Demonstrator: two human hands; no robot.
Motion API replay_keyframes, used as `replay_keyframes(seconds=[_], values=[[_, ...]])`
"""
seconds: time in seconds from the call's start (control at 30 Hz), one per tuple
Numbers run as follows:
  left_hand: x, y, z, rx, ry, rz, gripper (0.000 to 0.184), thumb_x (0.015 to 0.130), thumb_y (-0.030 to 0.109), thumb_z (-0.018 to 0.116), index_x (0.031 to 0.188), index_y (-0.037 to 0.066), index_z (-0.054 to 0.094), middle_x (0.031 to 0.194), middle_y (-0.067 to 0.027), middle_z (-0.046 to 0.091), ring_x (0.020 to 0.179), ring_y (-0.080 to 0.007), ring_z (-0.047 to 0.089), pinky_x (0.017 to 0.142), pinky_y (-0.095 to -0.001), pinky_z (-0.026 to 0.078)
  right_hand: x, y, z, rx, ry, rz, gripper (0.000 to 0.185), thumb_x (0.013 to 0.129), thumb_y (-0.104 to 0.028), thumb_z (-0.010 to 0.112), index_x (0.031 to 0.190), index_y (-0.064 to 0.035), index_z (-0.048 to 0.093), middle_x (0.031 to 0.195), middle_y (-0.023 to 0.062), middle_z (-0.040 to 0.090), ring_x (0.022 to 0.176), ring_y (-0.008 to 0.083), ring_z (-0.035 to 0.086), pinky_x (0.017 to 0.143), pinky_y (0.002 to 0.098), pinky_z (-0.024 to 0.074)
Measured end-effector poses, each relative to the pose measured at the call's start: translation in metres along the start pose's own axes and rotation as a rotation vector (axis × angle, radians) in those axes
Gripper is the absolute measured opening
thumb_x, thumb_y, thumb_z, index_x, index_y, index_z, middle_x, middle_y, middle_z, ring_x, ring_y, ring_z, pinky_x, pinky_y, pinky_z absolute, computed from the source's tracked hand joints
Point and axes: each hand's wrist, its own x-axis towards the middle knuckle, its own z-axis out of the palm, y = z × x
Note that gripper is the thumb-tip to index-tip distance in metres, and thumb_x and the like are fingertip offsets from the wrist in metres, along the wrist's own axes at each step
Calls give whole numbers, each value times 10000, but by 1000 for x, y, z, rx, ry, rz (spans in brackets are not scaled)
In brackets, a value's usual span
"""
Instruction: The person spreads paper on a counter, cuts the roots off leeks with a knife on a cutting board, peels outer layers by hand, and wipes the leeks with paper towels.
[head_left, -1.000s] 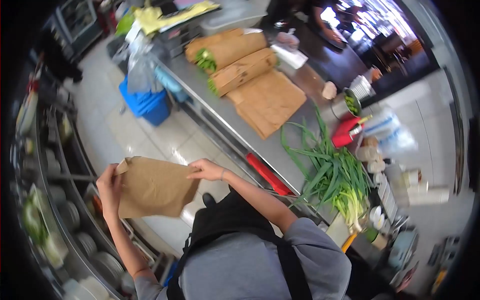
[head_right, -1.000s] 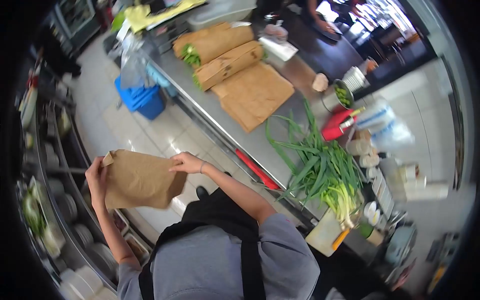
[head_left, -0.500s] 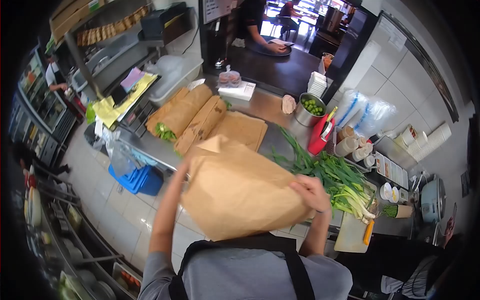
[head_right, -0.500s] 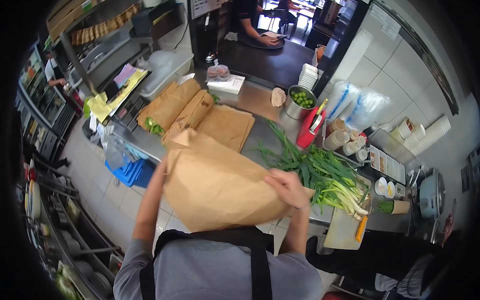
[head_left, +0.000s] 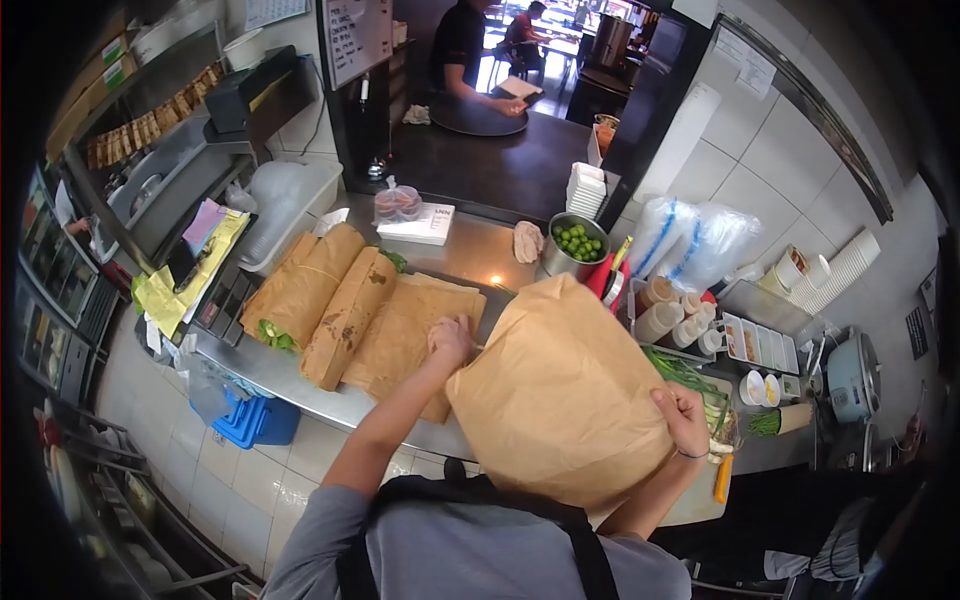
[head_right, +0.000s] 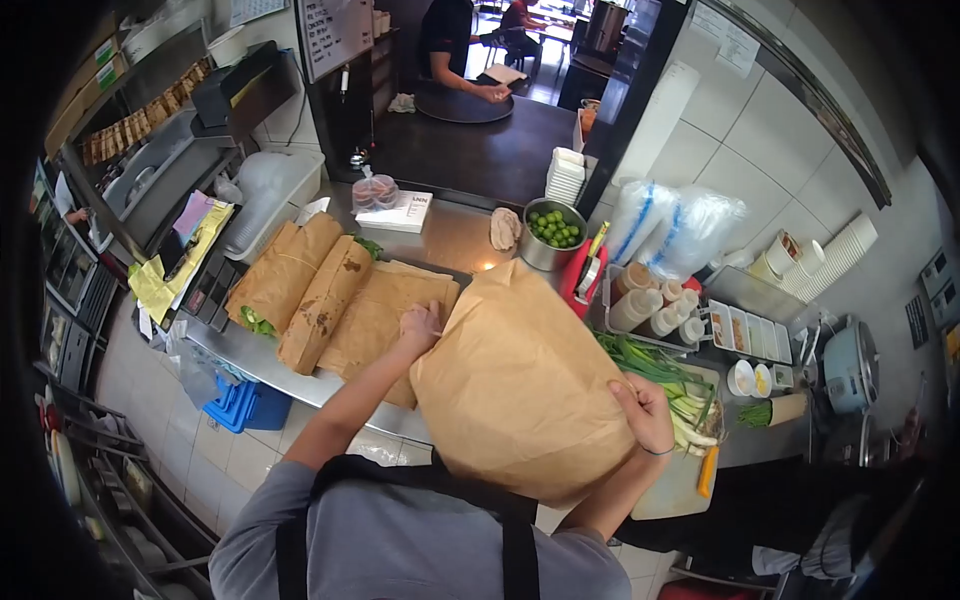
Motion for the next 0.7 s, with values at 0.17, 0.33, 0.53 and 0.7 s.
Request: replay_keyframes(seconds=[0.17,0.33,0.53,0.7], values=[[-7,-6,-15,-121,87,178,551,847,203,495,1358,199,288,995,-255,562,812,-397,615,514,-500,511,-24,-4,-20,47,141,26,156,889,-143,575,850,2,613,677,-82,472,615,5,354,543,171,281],[-20,-71,-46,-242,321,317,377,814,119,513,1188,148,552,902,-198,599,800,-354,619,731,-421,508,-15,-18,-24,84,168,68,177,892,-139,565,887,32,607,727,-63,538,656,5,426,578,173,340],[-54,-143,-115,-602,377,346,437,641,47,687,1069,80,607,1065,-188,577,1021,-348,544,894,-388,438,88,-9,6,-18,-117,-13,202,885,-154,568,947,34,611,822,-36,583,752,30,477,668,204,411],[-146,-197,-192,-690,612,283,541,605,-35,630,1135,58,572,1115,-171,572,1059,-323,530,911,-354,420,208,25,83,-121,-439,10,257,855,-229,610,913,21,624,760,-29,580,725,44,492,661,209,413]])
